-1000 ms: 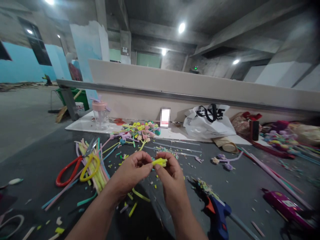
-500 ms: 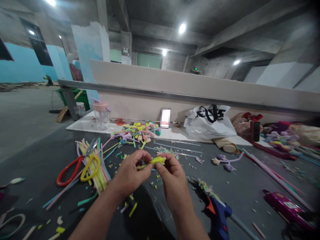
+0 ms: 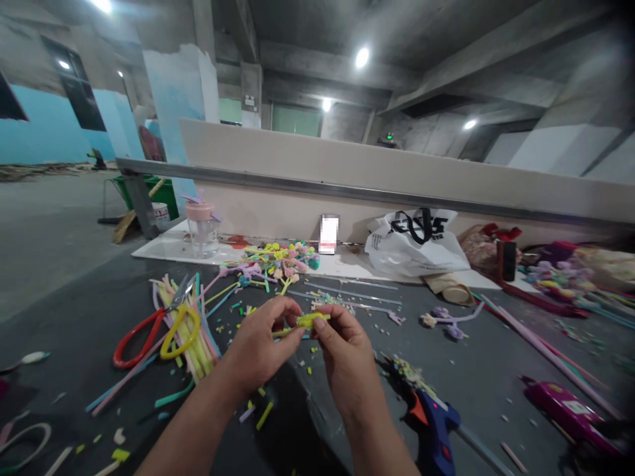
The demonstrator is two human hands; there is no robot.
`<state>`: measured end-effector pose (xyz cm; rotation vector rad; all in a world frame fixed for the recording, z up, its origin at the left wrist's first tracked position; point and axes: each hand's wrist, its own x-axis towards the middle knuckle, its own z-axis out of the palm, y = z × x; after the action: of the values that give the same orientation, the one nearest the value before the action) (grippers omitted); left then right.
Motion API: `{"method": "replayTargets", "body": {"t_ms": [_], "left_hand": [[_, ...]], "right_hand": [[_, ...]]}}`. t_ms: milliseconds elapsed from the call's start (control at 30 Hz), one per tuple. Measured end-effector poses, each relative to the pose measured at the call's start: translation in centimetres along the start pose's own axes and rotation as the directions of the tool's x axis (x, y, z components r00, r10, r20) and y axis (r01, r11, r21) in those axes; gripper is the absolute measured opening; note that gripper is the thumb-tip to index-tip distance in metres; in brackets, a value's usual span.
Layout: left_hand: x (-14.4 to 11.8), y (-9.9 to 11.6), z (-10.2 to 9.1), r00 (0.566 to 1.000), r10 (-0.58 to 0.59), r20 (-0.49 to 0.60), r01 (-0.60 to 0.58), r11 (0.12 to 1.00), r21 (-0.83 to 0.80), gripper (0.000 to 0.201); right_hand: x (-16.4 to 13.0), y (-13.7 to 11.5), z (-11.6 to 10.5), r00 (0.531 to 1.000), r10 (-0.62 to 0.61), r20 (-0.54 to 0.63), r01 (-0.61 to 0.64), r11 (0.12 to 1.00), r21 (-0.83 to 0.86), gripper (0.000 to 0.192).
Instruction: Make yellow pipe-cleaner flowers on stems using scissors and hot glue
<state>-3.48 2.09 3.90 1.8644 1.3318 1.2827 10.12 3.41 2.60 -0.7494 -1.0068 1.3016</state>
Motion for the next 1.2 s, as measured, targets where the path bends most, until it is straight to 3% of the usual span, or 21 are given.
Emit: {"method": "replayTargets", "body": {"t_ms": [367,700,767,900,1067,1200], "left_hand": [[-0.2,-0.2,0.3,0.993,0.089,-0.072,-0.081,0.992,0.101,0.002],[-0.3,-0.6,0.4,0.97,0.241,-0.03,-0.221,0.928,0.299,0.006],[-0.3,-0.6,0.4,0.974,0.223,-0.026,-0.211,0.949,0.233,0.011],[-0.3,-0.3,-0.2,0.997,0.077,-0.03,-0.075,0.996,0.056,0.026],[0.1,-0.3,-0.9,0.996,0.072,0.059,-0.081,0.983,0.167,0.018],[0.1,-0.3,-0.7,0.996,0.076,0.051,-0.085,0.969,0.231,0.012]], "right_hand": [[0.0,0.4,-0.1,1.0,0.012,0.018,-0.012,1.0,-0.022,0.014],[0.1,0.4,0.0,1.0,0.023,-0.016,-0.023,1.0,0.004,0.017],[0.1,0.4,-0.2,0.999,0.019,-0.028,-0.018,1.0,0.014,0.016],[0.1,0.4,-0.5,0.999,-0.028,-0.029,0.028,1.0,-0.009,0.016],[-0.2,0.1,0.0,0.997,-0.077,-0.005,0.077,0.995,-0.069,0.015],[-0.3,0.2,0.2,0.995,-0.099,0.014,0.1,0.984,-0.145,0.013]]}}
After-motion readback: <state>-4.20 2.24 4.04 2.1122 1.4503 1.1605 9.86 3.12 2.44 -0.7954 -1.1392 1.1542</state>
